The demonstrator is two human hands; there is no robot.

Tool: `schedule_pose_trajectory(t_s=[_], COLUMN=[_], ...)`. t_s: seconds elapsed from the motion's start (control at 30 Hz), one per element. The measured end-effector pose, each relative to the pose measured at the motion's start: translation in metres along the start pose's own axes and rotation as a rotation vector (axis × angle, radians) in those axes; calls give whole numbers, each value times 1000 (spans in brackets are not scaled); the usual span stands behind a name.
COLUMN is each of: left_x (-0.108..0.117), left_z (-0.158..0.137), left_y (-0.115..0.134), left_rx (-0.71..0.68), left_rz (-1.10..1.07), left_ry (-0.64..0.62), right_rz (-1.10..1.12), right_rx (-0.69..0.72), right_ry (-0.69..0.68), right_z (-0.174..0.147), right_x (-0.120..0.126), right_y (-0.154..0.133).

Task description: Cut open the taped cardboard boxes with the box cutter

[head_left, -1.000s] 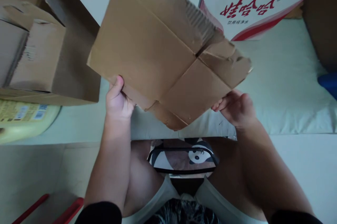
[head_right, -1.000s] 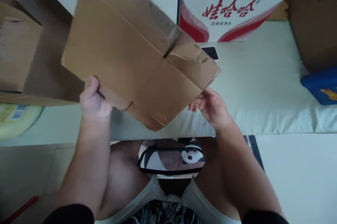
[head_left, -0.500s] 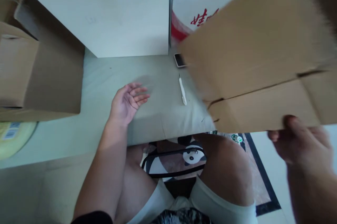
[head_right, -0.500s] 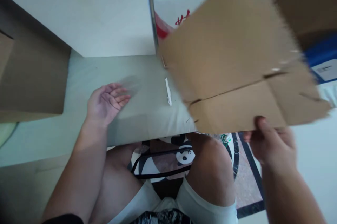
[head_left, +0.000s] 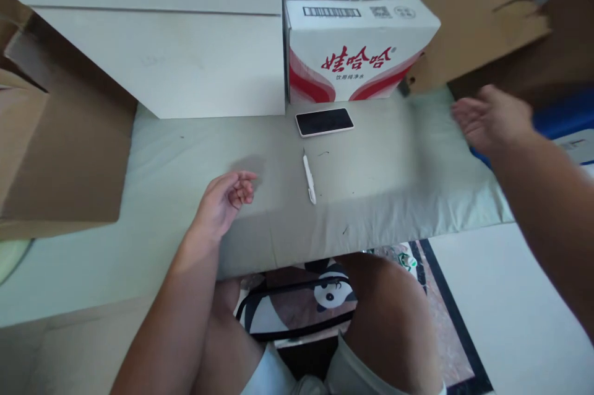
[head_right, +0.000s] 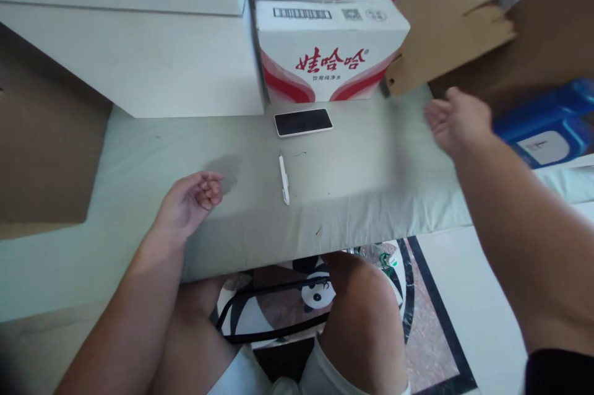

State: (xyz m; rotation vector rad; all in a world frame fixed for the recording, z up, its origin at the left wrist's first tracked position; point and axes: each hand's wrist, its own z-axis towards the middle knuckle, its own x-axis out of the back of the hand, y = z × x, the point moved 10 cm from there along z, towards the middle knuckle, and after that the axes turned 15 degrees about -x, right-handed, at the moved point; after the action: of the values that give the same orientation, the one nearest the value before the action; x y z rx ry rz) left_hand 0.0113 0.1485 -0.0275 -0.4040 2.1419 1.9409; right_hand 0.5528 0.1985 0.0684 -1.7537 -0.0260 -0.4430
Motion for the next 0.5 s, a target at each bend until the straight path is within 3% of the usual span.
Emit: schedule_pose_trajectory(t_s=[0.07, 0.17, 0.23, 0.37, 0.5], left_x=[2, 10, 18, 35, 65], left_z=[0, -2, -4, -8, -18], left_y=[4, 12, 19, 33, 61], left_rx=[-13, -24, -43, -144, -328], left_rz=[-2, -22, -44, -142, -213], left_ry=[-10, 5, 24, 110, 276], right_rz=[66, 94, 160, 138, -108], right_rx=[-172, -370, -478, -496, -335], right_ry=[-29, -128, -185, -284, -389], right_z=[-8, -56, -88, -122, -137], right_x=[-35, -94, -123, -168, -236], right_y=[36, 81, 94, 66, 2])
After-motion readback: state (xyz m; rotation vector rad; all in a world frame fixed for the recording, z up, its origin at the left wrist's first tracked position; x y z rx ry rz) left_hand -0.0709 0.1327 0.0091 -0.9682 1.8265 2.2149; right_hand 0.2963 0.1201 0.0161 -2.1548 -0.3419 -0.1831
